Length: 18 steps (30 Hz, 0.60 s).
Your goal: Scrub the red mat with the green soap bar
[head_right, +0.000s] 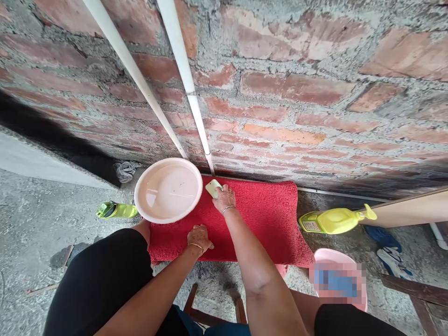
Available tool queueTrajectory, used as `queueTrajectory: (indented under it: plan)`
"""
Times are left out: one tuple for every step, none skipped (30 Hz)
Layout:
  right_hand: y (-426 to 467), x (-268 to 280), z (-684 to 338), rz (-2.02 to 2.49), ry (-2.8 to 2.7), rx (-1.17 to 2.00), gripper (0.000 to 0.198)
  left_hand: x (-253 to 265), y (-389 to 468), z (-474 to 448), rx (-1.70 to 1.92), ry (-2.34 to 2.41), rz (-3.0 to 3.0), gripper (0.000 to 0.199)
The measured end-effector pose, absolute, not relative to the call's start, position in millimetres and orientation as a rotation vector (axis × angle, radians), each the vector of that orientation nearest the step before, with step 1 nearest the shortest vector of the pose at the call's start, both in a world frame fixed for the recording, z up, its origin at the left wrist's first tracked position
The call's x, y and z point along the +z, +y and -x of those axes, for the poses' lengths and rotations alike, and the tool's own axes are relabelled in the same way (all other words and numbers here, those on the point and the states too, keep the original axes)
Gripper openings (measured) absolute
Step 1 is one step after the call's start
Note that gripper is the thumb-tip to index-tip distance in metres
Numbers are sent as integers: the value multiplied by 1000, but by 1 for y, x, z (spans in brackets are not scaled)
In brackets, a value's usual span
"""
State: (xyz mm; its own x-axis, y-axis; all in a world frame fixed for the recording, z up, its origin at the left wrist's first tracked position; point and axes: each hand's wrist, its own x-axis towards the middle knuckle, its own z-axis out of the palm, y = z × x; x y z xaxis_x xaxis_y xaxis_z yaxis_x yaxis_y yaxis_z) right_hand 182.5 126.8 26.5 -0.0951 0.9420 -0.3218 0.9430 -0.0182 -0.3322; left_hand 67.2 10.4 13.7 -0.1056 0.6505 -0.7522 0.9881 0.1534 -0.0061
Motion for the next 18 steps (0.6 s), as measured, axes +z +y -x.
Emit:
queueTrajectory:
  plan:
    - [128, 24, -194, -2114, 2198, -728, 47, 15, 11, -68, -725, 1830, -1556, 86]
    - [127, 22, -210, -2133, 2187, -700, 47, 16, 11, -68, -733, 1833, -1555, 86]
    - [126, 21, -228, -2169, 2164, -666, 48, 17, 11, -68, -735, 1836, -1555, 85]
    - [124, 19, -249, -2220, 2130, -632, 48, 18, 12, -68, -736, 1838, -1553, 83]
    - [121, 19, -272, -2279, 2088, -599, 48, 19, 12, -68, -733, 1839, -1552, 82]
    - [116, 18, -296, -2345, 2034, -571, 47, 20, 12, -68, -730, 1841, -1551, 80]
    - [110, 19, -321, -2416, 1964, -550, 47, 21, 12, -68, -730, 1842, -1550, 79]
    - [103, 20, -346, -2487, 1880, -534, 47, 22, 12, -68, -731, 1842, -1551, 79]
    - [95, 22, -370, -2559, 1780, -527, 47, 22, 12, -68, -734, 1837, -1553, 79]
    - [85, 24, -392, -2627, 1667, -528, 48, 23, 13, -67, -737, 1832, -1555, 79]
    - [76, 26, -411, -2691, 1545, -528, 49, 23, 13, -67, -739, 1828, -1554, 79]
    - [67, 29, -427, -2750, 1423, -518, 51, 23, 13, -67, -741, 1824, -1552, 79]
    - [58, 30, -439, -2805, 1316, -495, 52, 22, 13, -67, -741, 1823, -1548, 79]
    - [52, 31, -446, -2854, 1238, -461, 53, 21, 13, -67, -741, 1823, -1545, 80]
    - [47, 32, -448, -2895, 1194, -425, 53, 20, 13, -67, -738, 1826, -1547, 81]
    - [44, 31, -444, -2921, 1197, -401, 53, 19, 12, -67, -731, 1830, -1554, 83]
    - [44, 29, -435, -2934, 1255, -391, 53, 17, 11, -68, -723, 1832, -1565, 85]
    - [45, 27, -420, -2929, 1359, -397, 52, 15, 10, -68, -715, 1833, -1576, 88]
